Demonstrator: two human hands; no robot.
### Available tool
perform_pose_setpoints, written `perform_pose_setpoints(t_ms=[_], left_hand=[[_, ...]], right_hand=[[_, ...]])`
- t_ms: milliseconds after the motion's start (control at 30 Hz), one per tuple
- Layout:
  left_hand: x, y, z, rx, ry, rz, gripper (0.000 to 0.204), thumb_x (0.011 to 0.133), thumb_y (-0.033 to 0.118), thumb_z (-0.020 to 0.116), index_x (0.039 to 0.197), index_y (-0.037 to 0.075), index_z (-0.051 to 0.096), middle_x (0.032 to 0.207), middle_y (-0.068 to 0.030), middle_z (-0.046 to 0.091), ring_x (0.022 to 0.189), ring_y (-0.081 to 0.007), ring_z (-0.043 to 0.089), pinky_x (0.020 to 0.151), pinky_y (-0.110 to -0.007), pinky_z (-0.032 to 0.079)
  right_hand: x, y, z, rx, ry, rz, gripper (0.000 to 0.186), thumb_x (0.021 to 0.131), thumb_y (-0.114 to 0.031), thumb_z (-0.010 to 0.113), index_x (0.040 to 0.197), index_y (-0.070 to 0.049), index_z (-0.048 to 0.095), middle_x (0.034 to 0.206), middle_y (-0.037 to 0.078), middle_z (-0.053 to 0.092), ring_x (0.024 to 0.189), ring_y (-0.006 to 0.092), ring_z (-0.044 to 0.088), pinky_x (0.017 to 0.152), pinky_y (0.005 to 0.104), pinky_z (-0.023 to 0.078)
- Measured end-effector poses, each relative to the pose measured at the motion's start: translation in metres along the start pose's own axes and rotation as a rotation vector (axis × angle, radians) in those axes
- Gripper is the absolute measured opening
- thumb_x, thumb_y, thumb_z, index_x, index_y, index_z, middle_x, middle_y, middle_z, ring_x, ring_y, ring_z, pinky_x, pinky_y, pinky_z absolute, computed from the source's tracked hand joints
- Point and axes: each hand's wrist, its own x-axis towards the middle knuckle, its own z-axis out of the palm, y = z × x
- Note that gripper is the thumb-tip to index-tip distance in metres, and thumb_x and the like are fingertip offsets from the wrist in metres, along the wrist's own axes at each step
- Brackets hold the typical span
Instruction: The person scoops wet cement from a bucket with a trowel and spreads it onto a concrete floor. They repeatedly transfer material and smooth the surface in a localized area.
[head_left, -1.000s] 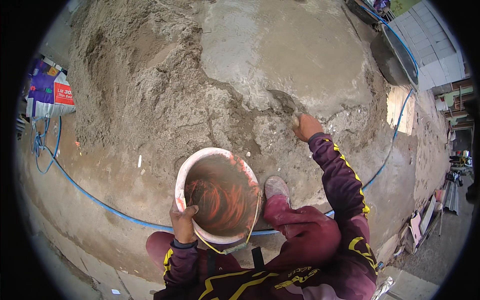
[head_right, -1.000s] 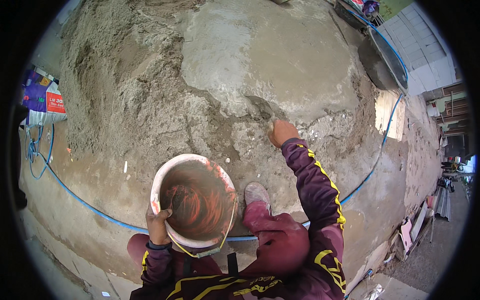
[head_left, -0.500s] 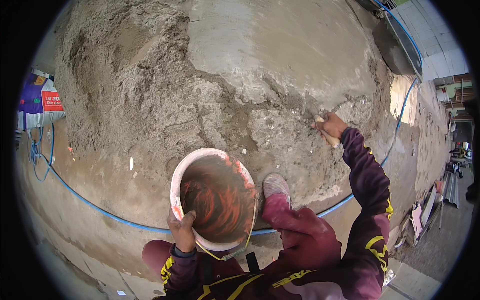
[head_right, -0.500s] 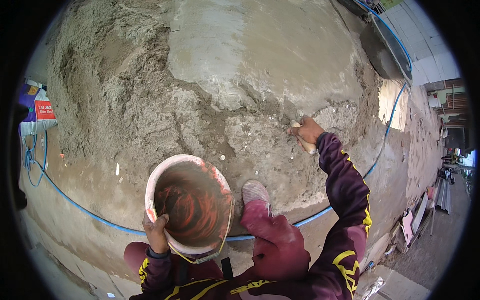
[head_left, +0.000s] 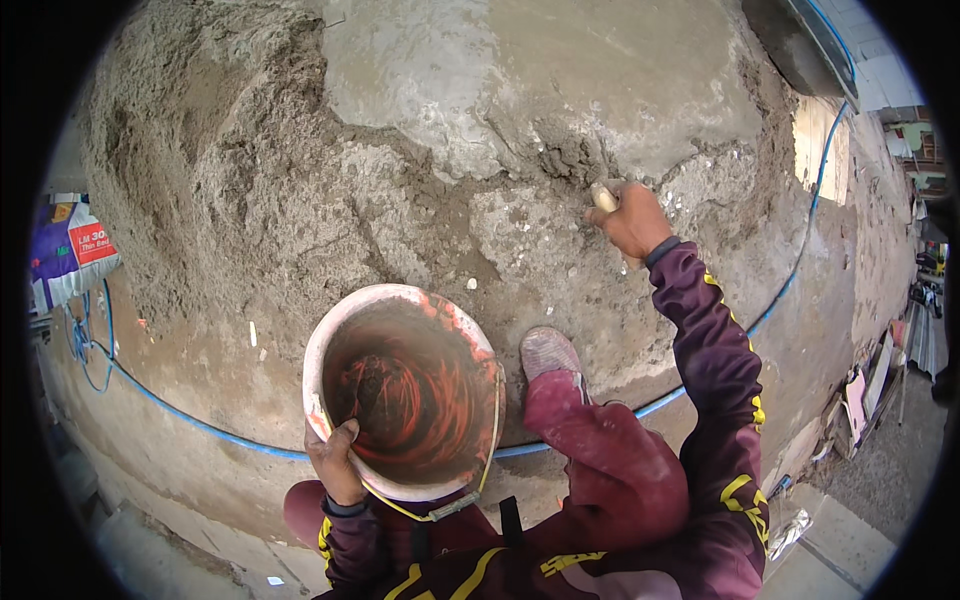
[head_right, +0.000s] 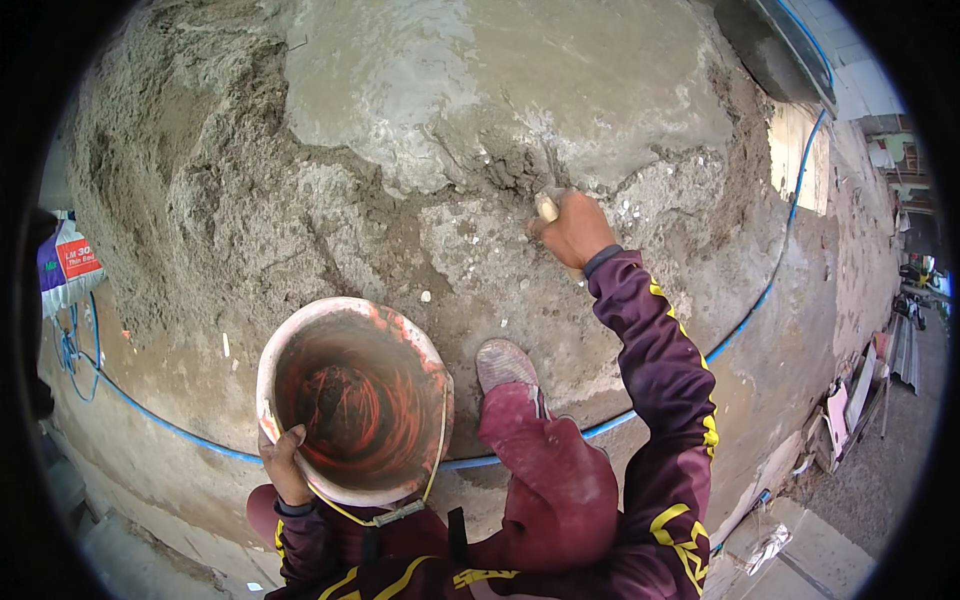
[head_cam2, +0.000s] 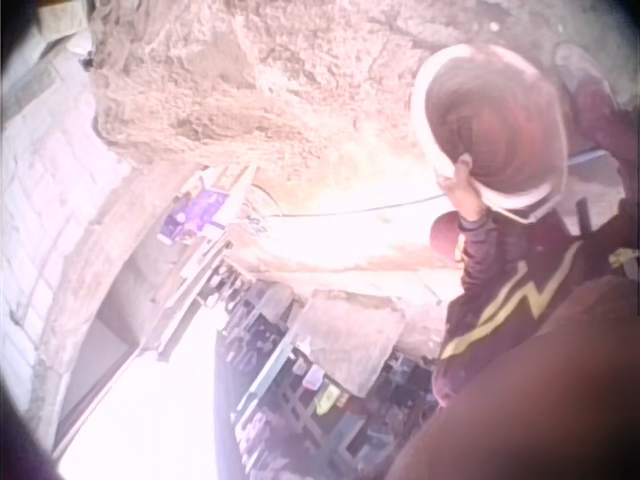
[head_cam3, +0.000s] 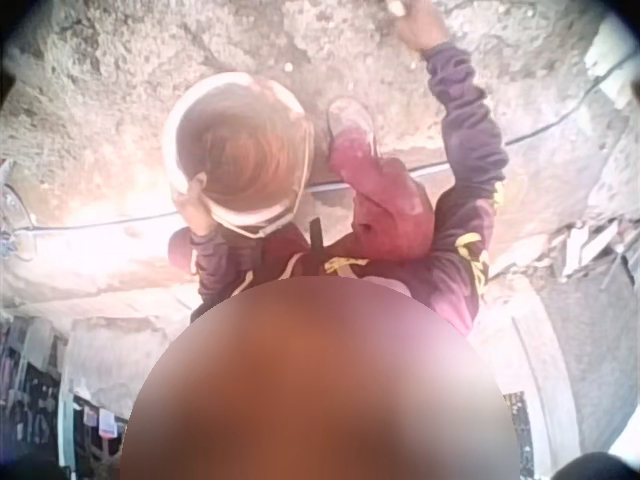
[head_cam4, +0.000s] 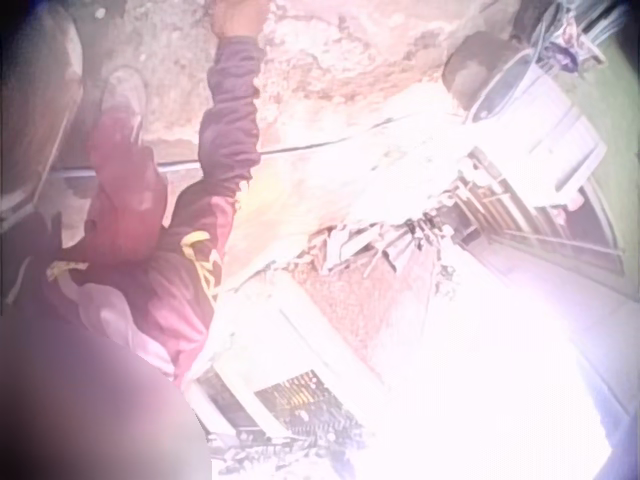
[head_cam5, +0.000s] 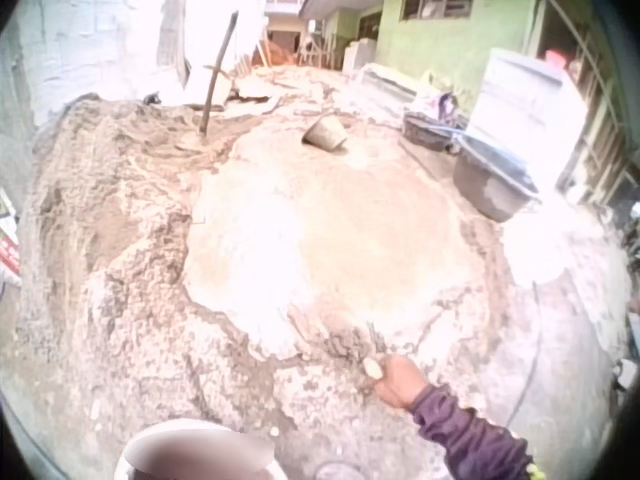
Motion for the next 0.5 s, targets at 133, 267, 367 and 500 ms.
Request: perform_pose_setpoints(t_ms=[133, 267, 367, 500], left_hand=[[0.002, -0.002, -0.006, -0.019, 0.005, 0.002, 0.052, 0.078, -0.003, 0.055, 0.129, -0.003, 0.049, 0.105, -0.0058, 0.063, 0.08, -0.0098, 0.058, 0.076, -0.022, 0.047], [0.001, -0.005, -0.017, 0.01, 0.03, -0.004, 0.051, 0.077, -0.002, 0.056, 0.128, -0.003, 0.05, 0.108, -0.0068, 0.062, 0.089, -0.0132, 0.059, 0.082, -0.025, 0.047], [0.003, -0.008, -0.025, -0.026, -0.001, 0.018, 0.051, 0.076, -0.001, 0.056, 0.127, -0.003, 0.05, 0.112, -0.0084, 0.061, 0.095, -0.0163, 0.058, 0.087, -0.028, 0.047], [-0.001, -0.013, -0.033, 0.007, 0.025, -0.002, 0.05, 0.076, 0.001, 0.055, 0.125, -0.004, 0.051, 0.113, -0.0095, 0.059, 0.097, -0.018, 0.058, 0.09, -0.028, 0.046]], right_hand=[[-0.011, -0.01, 0.025, -0.668, 0.271, -0.32, 0.043, 0.081, -0.009, 0.056, 0.118, 0.012, 0.055, 0.079, 0.022, 0.066, 0.067, 0.0314, 0.068, 0.056, 0.0404, 0.055], [-0.022, -0.022, 0.034, -0.733, 0.194, -0.266, 0.045, 0.083, -0.009, 0.052, 0.122, 0.015, 0.052, 0.084, 0.022, 0.067, 0.066, 0.0297, 0.068, 0.055, 0.0361, 0.055], [-0.031, -0.032, 0.022, -0.852, 0.138, -0.343, 0.046, 0.082, -0.009, 0.054, 0.122, 0.014, 0.053, 0.084, 0.022, 0.067, 0.065, 0.0292, 0.068, 0.055, 0.036, 0.054], [-0.026, -0.038, 0.009, -0.672, 0.26, -0.54, 0.04, 0.082, -0.008, 0.055, 0.117, 0.012, 0.057, 0.076, 0.018, 0.066, 0.071, 0.026, 0.069, 0.06, 0.0355, 0.055]])
